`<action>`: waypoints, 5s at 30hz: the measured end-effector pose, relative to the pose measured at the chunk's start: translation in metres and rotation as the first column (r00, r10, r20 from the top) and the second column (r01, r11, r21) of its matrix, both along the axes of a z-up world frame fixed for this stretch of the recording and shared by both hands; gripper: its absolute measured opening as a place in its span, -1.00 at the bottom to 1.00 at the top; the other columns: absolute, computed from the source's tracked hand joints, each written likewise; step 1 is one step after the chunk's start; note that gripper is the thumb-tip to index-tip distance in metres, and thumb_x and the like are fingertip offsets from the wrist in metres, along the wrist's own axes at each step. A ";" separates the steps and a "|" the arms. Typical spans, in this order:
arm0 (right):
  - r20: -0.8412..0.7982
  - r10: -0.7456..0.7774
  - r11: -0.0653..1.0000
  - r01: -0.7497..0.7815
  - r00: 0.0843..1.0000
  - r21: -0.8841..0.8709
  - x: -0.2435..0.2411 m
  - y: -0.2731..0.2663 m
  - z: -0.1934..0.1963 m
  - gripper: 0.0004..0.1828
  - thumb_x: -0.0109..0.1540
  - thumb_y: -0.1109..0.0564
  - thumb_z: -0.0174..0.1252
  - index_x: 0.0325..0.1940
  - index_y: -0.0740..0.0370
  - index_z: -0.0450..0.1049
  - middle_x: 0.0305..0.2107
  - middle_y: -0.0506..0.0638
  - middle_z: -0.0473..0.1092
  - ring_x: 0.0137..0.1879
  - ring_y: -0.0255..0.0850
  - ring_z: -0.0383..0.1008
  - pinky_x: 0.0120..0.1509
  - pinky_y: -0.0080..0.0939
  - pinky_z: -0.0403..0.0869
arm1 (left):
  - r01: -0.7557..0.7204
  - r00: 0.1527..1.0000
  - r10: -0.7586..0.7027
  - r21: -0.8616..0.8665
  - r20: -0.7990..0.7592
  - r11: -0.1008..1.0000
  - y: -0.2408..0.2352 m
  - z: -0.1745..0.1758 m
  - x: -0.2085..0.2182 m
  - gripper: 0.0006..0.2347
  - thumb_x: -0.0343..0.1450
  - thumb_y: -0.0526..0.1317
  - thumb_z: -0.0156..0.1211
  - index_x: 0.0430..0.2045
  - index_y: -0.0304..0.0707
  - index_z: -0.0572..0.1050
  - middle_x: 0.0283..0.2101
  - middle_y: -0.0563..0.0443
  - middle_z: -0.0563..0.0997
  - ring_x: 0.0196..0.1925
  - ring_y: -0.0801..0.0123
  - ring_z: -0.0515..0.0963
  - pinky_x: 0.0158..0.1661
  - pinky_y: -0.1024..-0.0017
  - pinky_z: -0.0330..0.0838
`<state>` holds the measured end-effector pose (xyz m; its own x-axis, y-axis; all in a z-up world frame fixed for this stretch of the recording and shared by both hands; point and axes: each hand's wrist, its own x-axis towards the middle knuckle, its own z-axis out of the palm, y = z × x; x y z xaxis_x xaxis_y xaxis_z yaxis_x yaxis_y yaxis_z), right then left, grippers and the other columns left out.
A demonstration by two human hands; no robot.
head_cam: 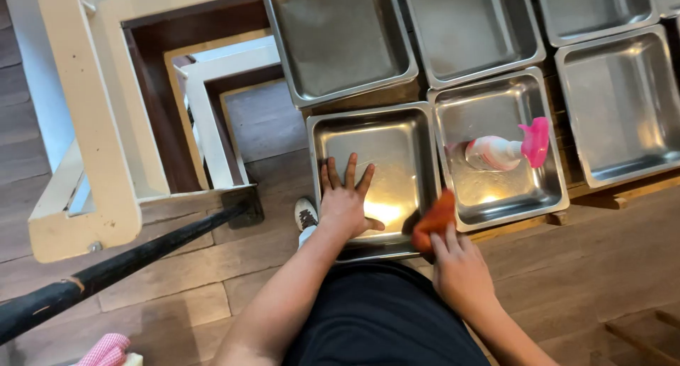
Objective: The person cleans several stainless steel trays arranged on a wooden surface using a spray bottle and a red cloth. After wiping the trays, the person moves to a wooden chair and wipes its seat and backrest with the same cloth.
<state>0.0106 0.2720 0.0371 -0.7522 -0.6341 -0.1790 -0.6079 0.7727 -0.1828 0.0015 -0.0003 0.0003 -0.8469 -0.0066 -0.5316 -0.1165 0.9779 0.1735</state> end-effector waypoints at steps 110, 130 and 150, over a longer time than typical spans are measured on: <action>0.934 0.116 -0.208 0.928 0.338 -0.310 -0.039 0.093 -0.013 -0.59 0.19 0.31 0.15 0.14 0.40 0.41 -0.16 0.16 0.52 -0.21 -0.09 0.57 -0.11 -0.12 0.56 | 0.057 0.655 0.526 0.729 -0.543 0.682 0.133 0.054 -0.018 -0.67 0.42 -0.13 0.30 -0.02 -0.28 0.43 0.01 -0.19 0.44 0.07 -0.03 0.53 0.05 0.19 0.44; 0.908 -0.073 -0.244 0.875 0.413 -0.418 -0.065 0.114 0.009 -0.47 0.22 0.31 0.16 0.31 0.31 0.39 -0.02 0.13 0.50 -0.05 -0.04 0.51 0.02 -0.05 0.45 | 0.015 0.669 0.549 0.747 -0.501 0.664 0.156 0.083 -0.112 -0.47 0.44 0.04 0.28 0.22 -0.25 0.35 0.20 -0.19 0.54 0.17 -0.11 0.58 0.10 0.08 0.46; 0.923 -0.163 0.018 0.936 0.350 -0.352 0.001 -0.158 -0.007 -0.57 0.16 0.20 0.24 0.10 0.39 0.49 -0.19 0.06 0.56 -0.20 -0.22 0.56 -0.09 -0.19 0.54 | -0.362 0.591 0.728 0.692 -0.347 0.625 -0.172 0.106 0.015 -0.72 0.40 -0.04 0.28 -0.44 -0.33 0.51 -0.43 -0.35 0.61 -0.33 -0.25 0.61 -0.29 0.07 0.48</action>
